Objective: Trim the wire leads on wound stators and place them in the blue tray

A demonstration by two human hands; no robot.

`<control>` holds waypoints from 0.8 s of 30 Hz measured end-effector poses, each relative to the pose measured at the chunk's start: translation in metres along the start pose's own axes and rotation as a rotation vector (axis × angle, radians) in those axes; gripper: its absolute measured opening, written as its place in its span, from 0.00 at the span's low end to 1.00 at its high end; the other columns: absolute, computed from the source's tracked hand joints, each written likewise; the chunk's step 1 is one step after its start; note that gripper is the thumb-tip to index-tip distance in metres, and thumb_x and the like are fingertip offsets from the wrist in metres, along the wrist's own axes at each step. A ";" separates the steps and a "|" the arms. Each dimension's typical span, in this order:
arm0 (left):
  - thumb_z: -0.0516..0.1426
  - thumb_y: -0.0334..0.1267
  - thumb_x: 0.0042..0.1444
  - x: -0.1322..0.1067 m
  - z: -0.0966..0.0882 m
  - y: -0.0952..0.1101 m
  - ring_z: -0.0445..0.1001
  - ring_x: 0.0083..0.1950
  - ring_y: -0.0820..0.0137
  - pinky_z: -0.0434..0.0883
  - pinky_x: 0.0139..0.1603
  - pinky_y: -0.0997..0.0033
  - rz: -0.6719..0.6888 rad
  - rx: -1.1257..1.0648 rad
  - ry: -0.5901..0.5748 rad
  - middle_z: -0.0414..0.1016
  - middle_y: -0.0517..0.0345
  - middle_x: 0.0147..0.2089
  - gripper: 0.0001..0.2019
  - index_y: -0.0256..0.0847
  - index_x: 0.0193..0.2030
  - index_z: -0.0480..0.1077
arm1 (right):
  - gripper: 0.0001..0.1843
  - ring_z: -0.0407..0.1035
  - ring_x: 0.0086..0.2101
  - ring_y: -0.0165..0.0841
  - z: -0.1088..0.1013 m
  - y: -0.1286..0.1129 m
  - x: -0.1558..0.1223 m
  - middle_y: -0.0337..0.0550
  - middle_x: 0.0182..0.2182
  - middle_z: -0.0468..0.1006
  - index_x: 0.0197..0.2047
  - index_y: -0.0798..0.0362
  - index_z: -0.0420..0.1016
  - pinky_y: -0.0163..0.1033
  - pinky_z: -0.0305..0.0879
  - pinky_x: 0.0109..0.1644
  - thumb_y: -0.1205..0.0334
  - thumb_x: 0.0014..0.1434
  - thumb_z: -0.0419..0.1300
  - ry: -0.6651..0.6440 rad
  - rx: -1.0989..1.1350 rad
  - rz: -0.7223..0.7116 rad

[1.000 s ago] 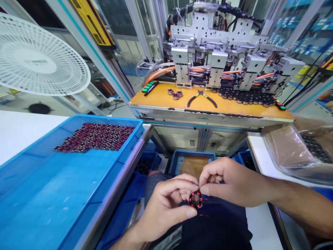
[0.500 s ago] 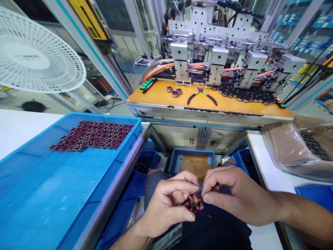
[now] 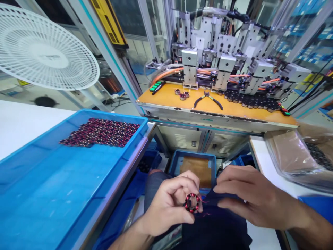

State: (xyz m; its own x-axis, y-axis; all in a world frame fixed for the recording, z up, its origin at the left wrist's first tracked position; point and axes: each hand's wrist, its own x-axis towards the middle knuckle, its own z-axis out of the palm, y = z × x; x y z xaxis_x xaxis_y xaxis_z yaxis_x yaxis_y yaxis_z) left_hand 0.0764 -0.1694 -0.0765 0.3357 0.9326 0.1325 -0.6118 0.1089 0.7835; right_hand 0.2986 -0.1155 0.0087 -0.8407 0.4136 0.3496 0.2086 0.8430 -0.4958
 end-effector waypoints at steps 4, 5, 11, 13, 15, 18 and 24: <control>0.74 0.40 0.40 0.001 0.001 -0.001 0.75 0.29 0.78 0.70 0.30 0.80 -0.079 -0.105 -0.029 0.69 0.59 0.39 0.18 0.39 0.38 0.79 | 0.09 0.74 0.37 0.33 0.009 0.007 0.008 0.48 0.39 0.81 0.50 0.58 0.72 0.39 0.72 0.42 0.69 0.66 0.60 0.144 -0.147 -0.257; 0.74 0.40 0.40 0.001 0.002 -0.001 0.75 0.29 0.78 0.70 0.30 0.80 -0.101 -0.127 -0.036 0.69 0.60 0.39 0.18 0.39 0.38 0.79 | 0.09 0.75 0.37 0.33 0.013 0.009 0.011 0.48 0.39 0.81 0.50 0.58 0.72 0.39 0.72 0.42 0.68 0.66 0.60 0.156 -0.121 -0.286; 0.74 0.38 0.41 0.001 0.002 -0.002 0.74 0.28 0.80 0.70 0.30 0.82 -0.141 -0.195 -0.063 0.71 0.61 0.40 0.18 0.42 0.40 0.79 | 0.06 0.73 0.32 0.32 0.023 0.015 0.022 0.48 0.34 0.82 0.45 0.58 0.73 0.38 0.70 0.34 0.68 0.65 0.62 0.204 -0.013 -0.363; 0.74 0.38 0.40 0.000 0.002 -0.003 0.74 0.28 0.80 0.70 0.29 0.82 -0.136 -0.192 -0.044 0.71 0.61 0.40 0.18 0.42 0.40 0.79 | 0.05 0.72 0.31 0.31 0.025 0.017 0.022 0.47 0.33 0.82 0.44 0.58 0.74 0.38 0.70 0.33 0.68 0.65 0.61 0.207 0.007 -0.368; 0.74 0.38 0.40 0.000 0.001 -0.003 0.74 0.28 0.79 0.70 0.29 0.81 -0.128 -0.185 -0.022 0.71 0.61 0.40 0.18 0.41 0.40 0.79 | 0.04 0.72 0.30 0.31 0.027 0.018 0.022 0.47 0.33 0.82 0.44 0.57 0.74 0.38 0.70 0.33 0.67 0.65 0.61 0.223 0.022 -0.372; 0.74 0.38 0.40 0.000 0.001 -0.002 0.74 0.27 0.79 0.70 0.29 0.80 -0.109 -0.152 -0.017 0.71 0.60 0.39 0.18 0.42 0.40 0.80 | 0.05 0.72 0.30 0.31 0.031 0.019 0.021 0.47 0.33 0.82 0.44 0.57 0.75 0.38 0.69 0.33 0.69 0.64 0.61 0.262 0.043 -0.362; 0.74 0.39 0.42 0.004 0.000 0.003 0.70 0.33 0.77 0.69 0.32 0.79 0.050 0.082 0.016 0.69 0.58 0.40 0.16 0.44 0.40 0.82 | 0.04 0.72 0.29 0.30 0.039 0.015 0.018 0.47 0.30 0.80 0.40 0.59 0.76 0.35 0.69 0.33 0.71 0.65 0.60 0.355 0.092 -0.263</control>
State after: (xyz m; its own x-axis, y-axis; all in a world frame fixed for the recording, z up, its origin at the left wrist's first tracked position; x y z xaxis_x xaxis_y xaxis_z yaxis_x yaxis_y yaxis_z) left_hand 0.0762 -0.1656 -0.0740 0.2948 0.9415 0.1635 -0.5666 0.0344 0.8233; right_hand 0.2667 -0.1087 -0.0236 -0.6324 0.2954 0.7161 -0.0482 0.9076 -0.4170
